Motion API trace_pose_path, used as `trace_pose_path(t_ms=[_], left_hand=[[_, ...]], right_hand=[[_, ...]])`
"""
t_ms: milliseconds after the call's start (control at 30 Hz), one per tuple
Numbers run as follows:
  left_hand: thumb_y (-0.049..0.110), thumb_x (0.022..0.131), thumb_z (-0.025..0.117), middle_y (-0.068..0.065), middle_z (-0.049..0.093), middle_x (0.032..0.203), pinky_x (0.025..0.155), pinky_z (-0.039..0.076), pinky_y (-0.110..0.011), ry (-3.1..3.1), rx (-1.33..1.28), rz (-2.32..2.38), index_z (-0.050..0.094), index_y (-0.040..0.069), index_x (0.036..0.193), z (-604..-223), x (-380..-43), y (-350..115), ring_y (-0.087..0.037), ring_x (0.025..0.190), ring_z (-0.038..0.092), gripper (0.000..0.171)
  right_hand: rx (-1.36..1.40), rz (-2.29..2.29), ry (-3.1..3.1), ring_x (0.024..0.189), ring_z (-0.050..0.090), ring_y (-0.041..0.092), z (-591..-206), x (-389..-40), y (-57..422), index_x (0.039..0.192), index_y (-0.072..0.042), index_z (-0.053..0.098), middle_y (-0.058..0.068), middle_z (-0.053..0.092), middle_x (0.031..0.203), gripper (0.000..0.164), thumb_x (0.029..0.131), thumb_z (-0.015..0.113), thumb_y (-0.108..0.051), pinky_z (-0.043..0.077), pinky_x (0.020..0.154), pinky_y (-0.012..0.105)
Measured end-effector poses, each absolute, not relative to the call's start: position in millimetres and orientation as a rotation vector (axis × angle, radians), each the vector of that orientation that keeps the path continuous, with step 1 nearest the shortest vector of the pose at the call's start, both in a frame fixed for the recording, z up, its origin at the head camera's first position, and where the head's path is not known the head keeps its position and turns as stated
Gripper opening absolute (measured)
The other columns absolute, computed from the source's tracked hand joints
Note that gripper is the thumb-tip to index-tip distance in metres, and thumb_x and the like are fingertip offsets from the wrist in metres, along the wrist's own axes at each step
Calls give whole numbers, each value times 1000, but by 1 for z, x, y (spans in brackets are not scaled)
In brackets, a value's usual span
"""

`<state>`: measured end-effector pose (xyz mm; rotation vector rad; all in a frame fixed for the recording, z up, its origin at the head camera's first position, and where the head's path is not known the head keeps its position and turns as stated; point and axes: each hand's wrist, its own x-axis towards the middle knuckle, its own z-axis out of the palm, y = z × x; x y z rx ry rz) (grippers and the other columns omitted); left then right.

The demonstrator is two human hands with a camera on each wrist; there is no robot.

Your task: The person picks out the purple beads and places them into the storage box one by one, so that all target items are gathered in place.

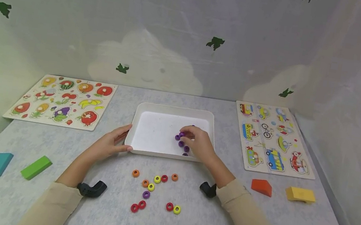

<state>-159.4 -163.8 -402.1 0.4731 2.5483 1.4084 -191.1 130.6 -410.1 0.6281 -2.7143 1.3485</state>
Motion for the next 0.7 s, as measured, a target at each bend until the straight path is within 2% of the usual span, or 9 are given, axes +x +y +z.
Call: trace_pose_path(t_ms=[200,367,500,700], left_hand=[[20,70,65,-13,21,133,95,25,-33,2547,481,1413,22,3,130,-403,-160,-164,-22,119,22,76],[20,69,66,-13,21,133,95,25,-33,2541,486,1418,22,2,130,-403,-160,-164,-22,119,22,77],[20,70,66,-13,21,133,95,25,-33,2541,480,1418,22,3,130,-402,-160,-165,-22,119,22,77],[19,70,65,-13,21,133,96,24,-33,2544,483,1420,22,3,130,-402,-159,-164,-22,120,22,75]], right_hand=[[515,1257,-2930,83,51,10,-423,-208,130,95,-14,59,-3,57,90,18,77,59,-12,44,76,26],[524,1140,-3021,86,49,10,-425,-211,129,95,-14,59,-3,55,94,18,77,58,-12,42,79,28],[524,1116,-3035,86,48,11,-424,-210,128,96,-13,58,-2,55,95,20,77,59,-12,42,78,27],[617,1187,-2905,88,49,16,-411,-192,127,103,-10,54,2,54,96,31,75,61,-18,44,76,29]])
